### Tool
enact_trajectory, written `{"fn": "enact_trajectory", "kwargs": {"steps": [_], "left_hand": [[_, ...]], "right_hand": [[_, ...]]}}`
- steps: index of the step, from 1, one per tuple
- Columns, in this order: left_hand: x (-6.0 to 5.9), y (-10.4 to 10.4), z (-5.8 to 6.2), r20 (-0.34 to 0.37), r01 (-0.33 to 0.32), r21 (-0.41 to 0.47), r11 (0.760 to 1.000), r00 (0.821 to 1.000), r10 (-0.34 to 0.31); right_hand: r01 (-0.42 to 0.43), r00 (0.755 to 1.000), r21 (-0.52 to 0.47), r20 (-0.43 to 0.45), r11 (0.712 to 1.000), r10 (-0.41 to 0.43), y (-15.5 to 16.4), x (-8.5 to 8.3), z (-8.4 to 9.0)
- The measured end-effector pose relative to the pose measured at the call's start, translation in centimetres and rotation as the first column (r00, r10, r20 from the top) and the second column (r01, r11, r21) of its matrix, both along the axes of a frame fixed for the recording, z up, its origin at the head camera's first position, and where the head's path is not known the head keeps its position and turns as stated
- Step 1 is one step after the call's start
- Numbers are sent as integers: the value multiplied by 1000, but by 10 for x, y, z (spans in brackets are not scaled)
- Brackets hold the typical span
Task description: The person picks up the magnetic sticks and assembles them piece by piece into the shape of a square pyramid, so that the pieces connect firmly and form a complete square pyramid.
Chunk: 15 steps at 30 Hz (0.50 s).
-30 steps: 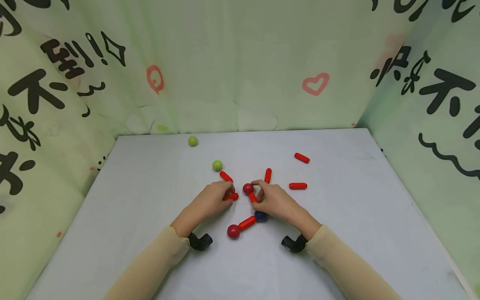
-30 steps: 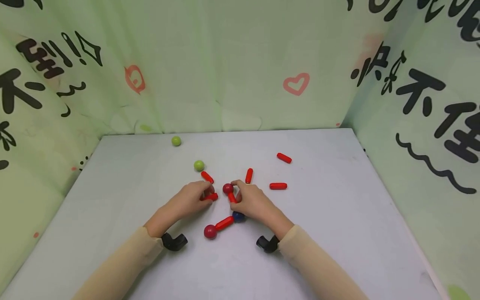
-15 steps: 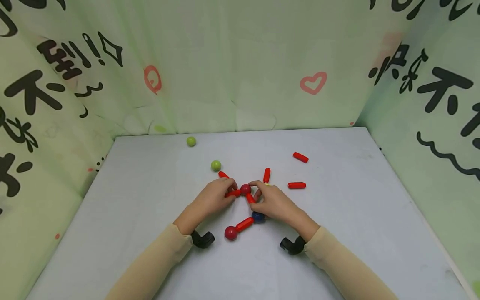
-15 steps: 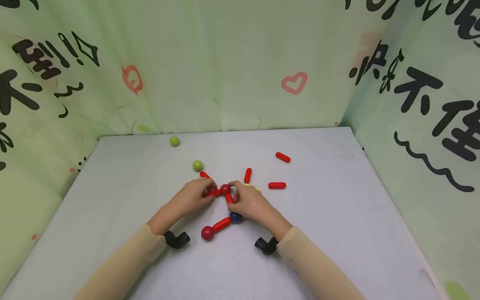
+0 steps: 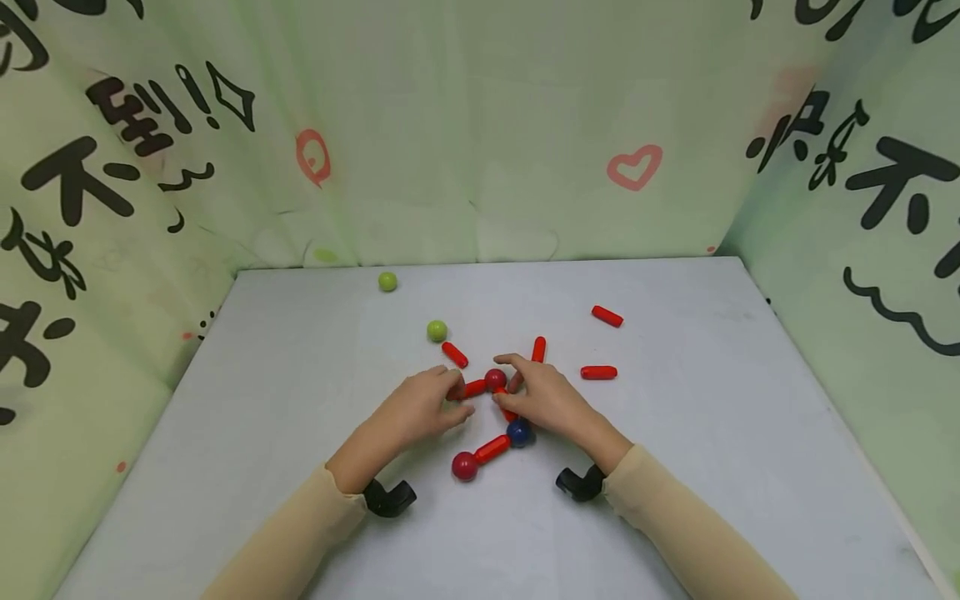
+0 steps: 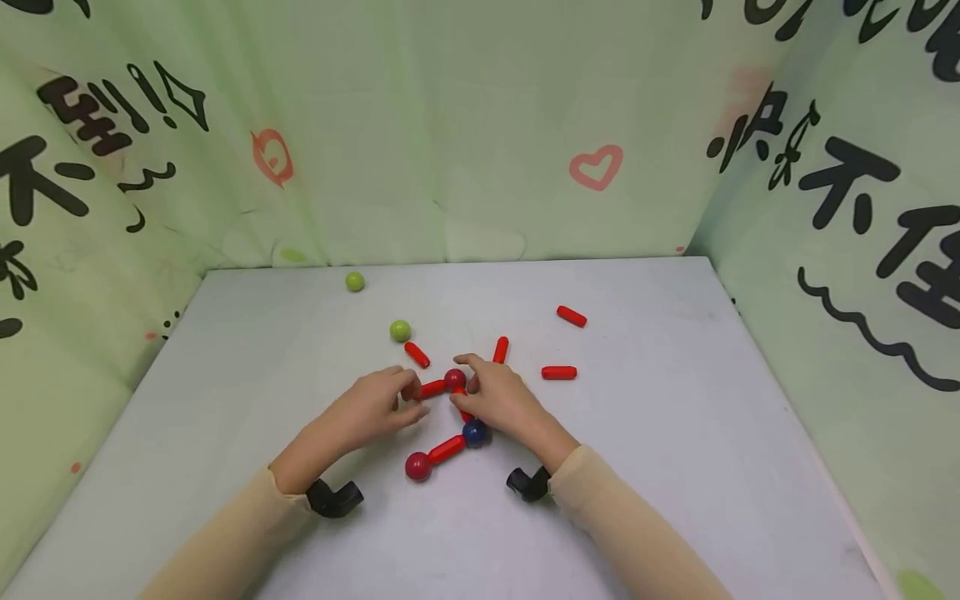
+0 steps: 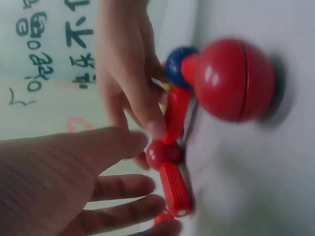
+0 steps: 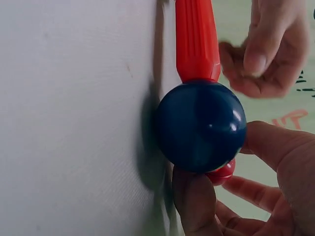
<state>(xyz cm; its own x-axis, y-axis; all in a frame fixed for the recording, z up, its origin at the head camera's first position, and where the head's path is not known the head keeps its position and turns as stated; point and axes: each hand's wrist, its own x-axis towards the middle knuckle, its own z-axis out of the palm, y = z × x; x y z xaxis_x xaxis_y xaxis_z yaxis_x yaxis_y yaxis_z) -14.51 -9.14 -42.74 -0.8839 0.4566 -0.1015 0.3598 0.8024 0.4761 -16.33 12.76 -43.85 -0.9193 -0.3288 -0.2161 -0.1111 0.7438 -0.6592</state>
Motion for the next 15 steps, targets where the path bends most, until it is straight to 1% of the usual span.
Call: {"fn": "enact_trajectory", "kwargs": {"steps": [2,4,7,10,13,15], "left_hand": [[10,-1,2,65,32,-6,999,997,-31],[20,0,3,122,59,-7,998,991,-58],[31,0,0,175,77,-11,997,982,-74],[36,-1,-2,174,100,0,995,980,-98],[35,-3,-4,156,126,13,992,980,-126],[33,-5,-5,142,131,11,991,981,-131]], "right_hand": [[-3,1000,5,-7,1000,3,-1,-1,-1],[-6,1000,7,-15,1000,6,-1,-2,-2],[-5,1000,9,-12,1000,5,-1,-3,-3],[9,1000,4,1,1000,-9,-2,-4,-4],[26,1000,-12,17,1000,-26,-1,-4,-3],[34,999,-24,26,999,-33,-1,-4,-2]]}}
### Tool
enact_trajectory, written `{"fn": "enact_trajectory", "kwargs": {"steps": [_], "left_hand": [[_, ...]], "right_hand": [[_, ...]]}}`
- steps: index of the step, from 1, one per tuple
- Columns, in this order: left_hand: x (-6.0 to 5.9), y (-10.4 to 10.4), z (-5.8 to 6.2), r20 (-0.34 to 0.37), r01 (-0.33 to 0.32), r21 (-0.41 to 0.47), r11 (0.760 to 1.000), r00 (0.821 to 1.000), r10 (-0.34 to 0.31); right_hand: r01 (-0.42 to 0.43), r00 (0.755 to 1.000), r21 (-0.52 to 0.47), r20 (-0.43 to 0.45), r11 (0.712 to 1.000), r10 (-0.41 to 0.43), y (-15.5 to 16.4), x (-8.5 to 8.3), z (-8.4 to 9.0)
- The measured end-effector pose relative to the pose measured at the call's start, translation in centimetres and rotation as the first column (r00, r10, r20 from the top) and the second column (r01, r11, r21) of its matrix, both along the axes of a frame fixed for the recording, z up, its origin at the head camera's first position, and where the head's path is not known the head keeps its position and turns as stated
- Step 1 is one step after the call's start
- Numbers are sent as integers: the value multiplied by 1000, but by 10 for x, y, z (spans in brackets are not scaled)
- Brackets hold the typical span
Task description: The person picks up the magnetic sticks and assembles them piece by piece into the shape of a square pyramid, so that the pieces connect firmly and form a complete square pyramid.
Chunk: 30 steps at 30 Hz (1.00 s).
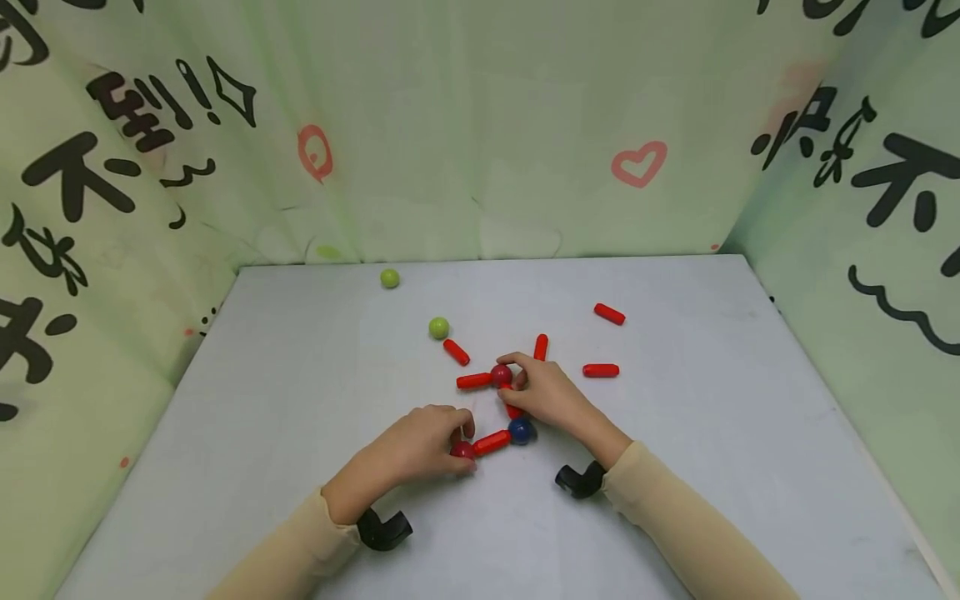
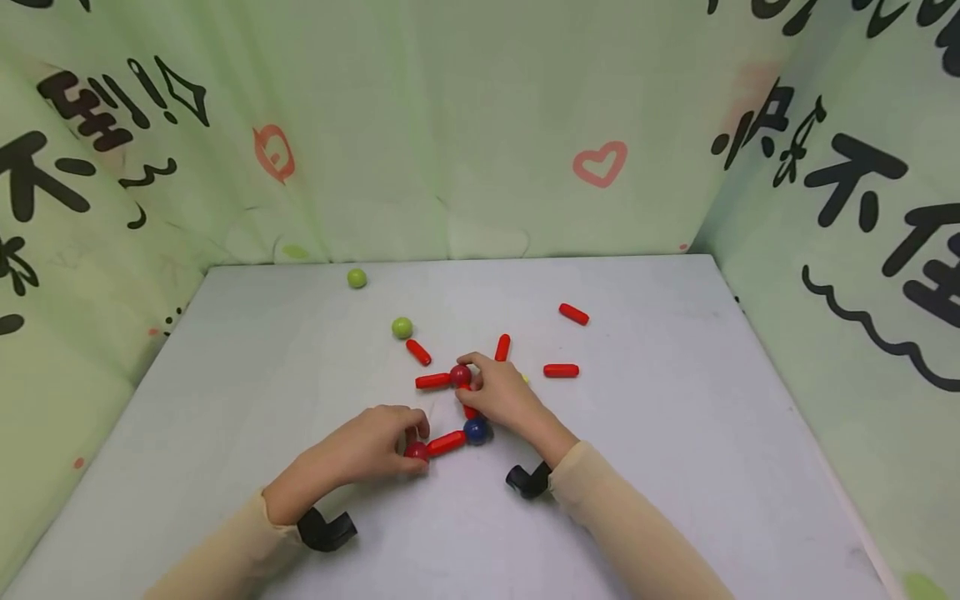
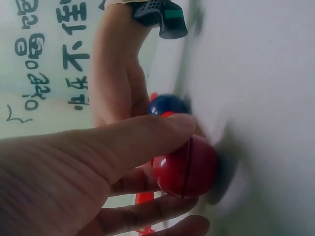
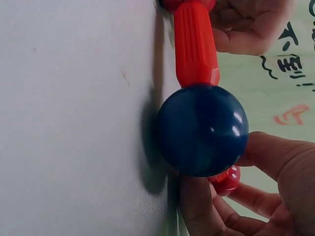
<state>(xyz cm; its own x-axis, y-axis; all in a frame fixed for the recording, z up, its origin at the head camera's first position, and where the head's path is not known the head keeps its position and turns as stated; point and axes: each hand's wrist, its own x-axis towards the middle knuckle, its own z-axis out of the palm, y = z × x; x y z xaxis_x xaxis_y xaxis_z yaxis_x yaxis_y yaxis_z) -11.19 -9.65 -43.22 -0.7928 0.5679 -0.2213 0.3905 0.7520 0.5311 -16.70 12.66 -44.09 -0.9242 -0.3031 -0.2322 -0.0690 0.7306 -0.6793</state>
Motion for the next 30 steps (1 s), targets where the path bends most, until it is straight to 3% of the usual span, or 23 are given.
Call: {"fn": "enact_trajectory", "kwargs": {"steps": [8,15,21,26,30], "left_hand": [[-10,-3,0,-41,-25,-9,1000,999,24],[-14,-3,-1,-33,-53,-16,998,998,52],[-20,-6,0,-16,-33,-13,999,999,33],[-35,-10,5,-10,-63,5,998,998,63],[-53,-13,8,-109,-122,11,992,987,122]], "right_hand": [[14,1000,-7,27,1000,-14,2,0,1],[58,998,-15,41,998,-58,5,1,-1],[76,996,-32,53,997,-74,6,2,-1],[87,995,-35,55,996,-85,7,2,-2],[87,995,-30,54,996,-85,7,2,-2]]}}
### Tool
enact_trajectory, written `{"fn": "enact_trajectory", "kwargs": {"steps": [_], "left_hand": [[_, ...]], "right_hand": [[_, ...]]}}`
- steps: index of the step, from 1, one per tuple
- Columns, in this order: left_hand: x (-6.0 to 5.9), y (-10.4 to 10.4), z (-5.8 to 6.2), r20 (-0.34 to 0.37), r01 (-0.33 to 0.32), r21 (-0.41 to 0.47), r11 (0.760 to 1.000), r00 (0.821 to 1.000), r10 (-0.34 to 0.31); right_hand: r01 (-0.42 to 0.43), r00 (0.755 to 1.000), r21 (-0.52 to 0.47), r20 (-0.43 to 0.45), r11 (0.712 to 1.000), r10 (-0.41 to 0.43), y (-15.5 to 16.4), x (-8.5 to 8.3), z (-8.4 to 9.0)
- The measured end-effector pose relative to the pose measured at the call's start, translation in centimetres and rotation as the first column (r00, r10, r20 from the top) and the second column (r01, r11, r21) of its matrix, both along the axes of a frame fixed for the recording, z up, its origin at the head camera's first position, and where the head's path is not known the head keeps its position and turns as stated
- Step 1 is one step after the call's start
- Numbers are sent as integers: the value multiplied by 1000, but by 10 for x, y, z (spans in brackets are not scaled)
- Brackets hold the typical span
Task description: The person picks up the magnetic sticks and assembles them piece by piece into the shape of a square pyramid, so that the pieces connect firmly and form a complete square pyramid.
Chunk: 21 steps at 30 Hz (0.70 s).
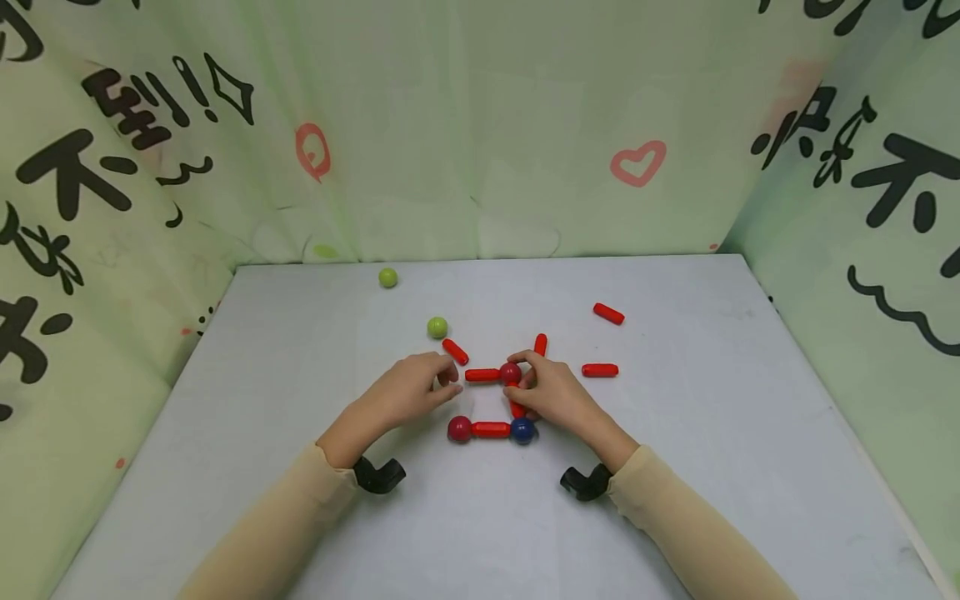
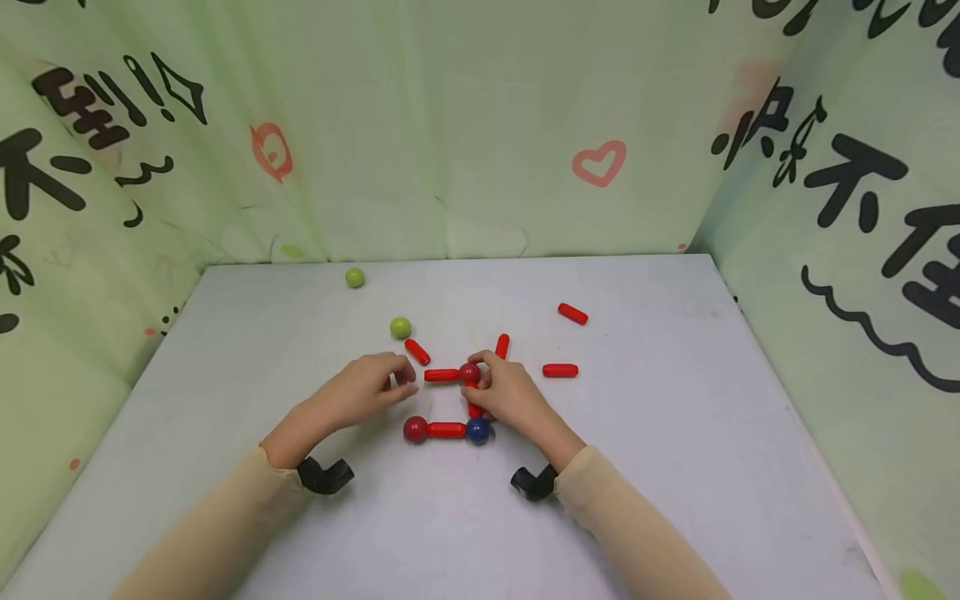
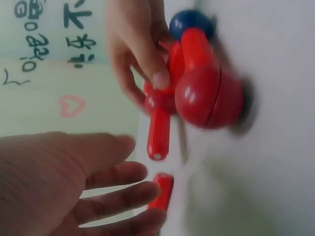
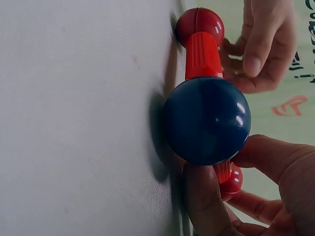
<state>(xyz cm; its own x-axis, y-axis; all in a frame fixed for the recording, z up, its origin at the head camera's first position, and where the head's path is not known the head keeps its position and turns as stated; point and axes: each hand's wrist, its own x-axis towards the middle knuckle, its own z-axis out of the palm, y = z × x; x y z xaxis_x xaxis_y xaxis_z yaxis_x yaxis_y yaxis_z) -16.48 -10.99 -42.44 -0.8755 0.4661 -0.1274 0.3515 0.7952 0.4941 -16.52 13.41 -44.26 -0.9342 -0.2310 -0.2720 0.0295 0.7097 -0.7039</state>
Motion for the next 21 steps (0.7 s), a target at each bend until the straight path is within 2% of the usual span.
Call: {"fn": "enact_trajectory", "kwargs": {"steps": [4,10,15,17,21], "left_hand": [[-15,-3,-3,-105,-41,-21,999,994,38],[-30,-1,-14,-178,-47,-50,998,983,37],[-44,-5,-20,-279,-73,-27,997,958,63],[-52,-8,-22,-298,-83,-49,995,952,64],[-61,-10,-25,-273,-103,-124,987,960,66]], "right_hand": [[-4,1000,4,3,1000,4,0,0,0],[-4,1000,2,8,1000,4,-1,0,-1],[0,1000,3,10,1000,0,-1,0,-1],[4,1000,4,8,1000,-4,-1,0,0],[9,1000,5,7,1000,-9,-1,0,-1]]}}
